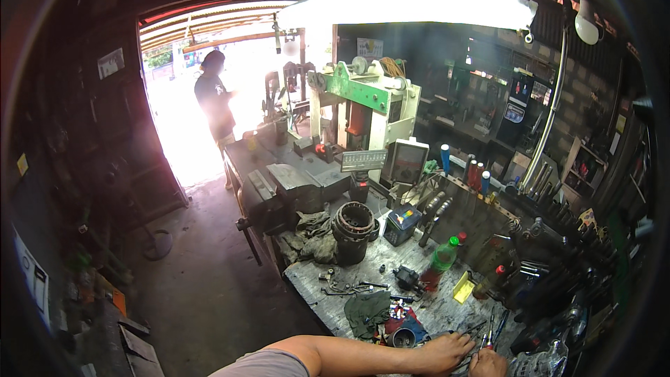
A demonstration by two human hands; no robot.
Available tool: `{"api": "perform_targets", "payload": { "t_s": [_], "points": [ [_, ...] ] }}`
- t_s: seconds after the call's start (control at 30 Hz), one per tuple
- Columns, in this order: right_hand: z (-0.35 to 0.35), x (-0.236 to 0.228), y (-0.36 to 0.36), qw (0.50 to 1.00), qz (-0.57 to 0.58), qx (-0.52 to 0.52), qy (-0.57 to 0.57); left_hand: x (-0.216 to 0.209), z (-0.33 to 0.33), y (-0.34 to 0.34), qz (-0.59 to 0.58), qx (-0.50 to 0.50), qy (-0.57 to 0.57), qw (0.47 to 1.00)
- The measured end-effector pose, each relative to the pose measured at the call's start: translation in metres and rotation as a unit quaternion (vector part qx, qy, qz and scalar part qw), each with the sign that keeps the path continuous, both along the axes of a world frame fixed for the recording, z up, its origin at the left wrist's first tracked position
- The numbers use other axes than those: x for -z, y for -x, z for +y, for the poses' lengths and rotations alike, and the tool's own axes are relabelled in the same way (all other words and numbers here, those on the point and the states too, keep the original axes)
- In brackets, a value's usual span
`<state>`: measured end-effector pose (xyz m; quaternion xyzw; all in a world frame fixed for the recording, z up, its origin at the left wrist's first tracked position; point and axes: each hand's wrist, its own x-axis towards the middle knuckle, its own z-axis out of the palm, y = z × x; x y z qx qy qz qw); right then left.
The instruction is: The person assembles small mechanical components on a cluttered workbench, using a rag to wipe parts and a screwdriver to adjust or insert pieces. They handle cylindrical housings and bearings, repeatedly turning and aligning them while another person works nearby.
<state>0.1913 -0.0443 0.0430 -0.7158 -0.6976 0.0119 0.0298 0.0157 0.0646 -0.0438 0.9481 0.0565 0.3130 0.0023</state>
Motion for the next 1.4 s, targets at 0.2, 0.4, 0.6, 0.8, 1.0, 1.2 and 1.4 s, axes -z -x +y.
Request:
{"api": "perform_targets", "payload": {
  "t_s": [0.2,0.4,0.6,0.8,1.0,1.2,1.4],
  "points": [
    [0.002,0.026,-0.003,0.993,0.053,0.063,-0.089,-0.005,0.000,0.002,0.014,-0.038,0.160,0.986],
    [-0.020,-0.006,-0.056,0.964,0.179,0.163,-0.112,-0.042,0.004,0.012,0.139,-0.041,0.252,0.957],
    [-0.054,-0.015,-0.089,0.896,0.232,0.346,-0.154,-0.094,-0.011,-0.006,0.269,-0.124,0.231,0.927],
    [-0.062,0.050,-0.071,0.898,0.298,0.323,-0.005,-0.095,-0.014,-0.012,0.305,-0.145,0.243,0.909],
    [-0.045,0.096,-0.073,0.914,0.319,0.237,0.077,-0.091,-0.015,-0.005,0.260,-0.126,0.209,0.934],
    [-0.014,0.111,-0.098,0.933,0.261,0.231,0.090,-0.076,-0.020,0.055,0.066,-0.101,0.248,0.961],
    [0.006,0.138,-0.094,0.940,0.257,0.204,0.094,0.005,-0.029,0.190,-0.197,-0.337,0.308,0.867]
  ]
}}
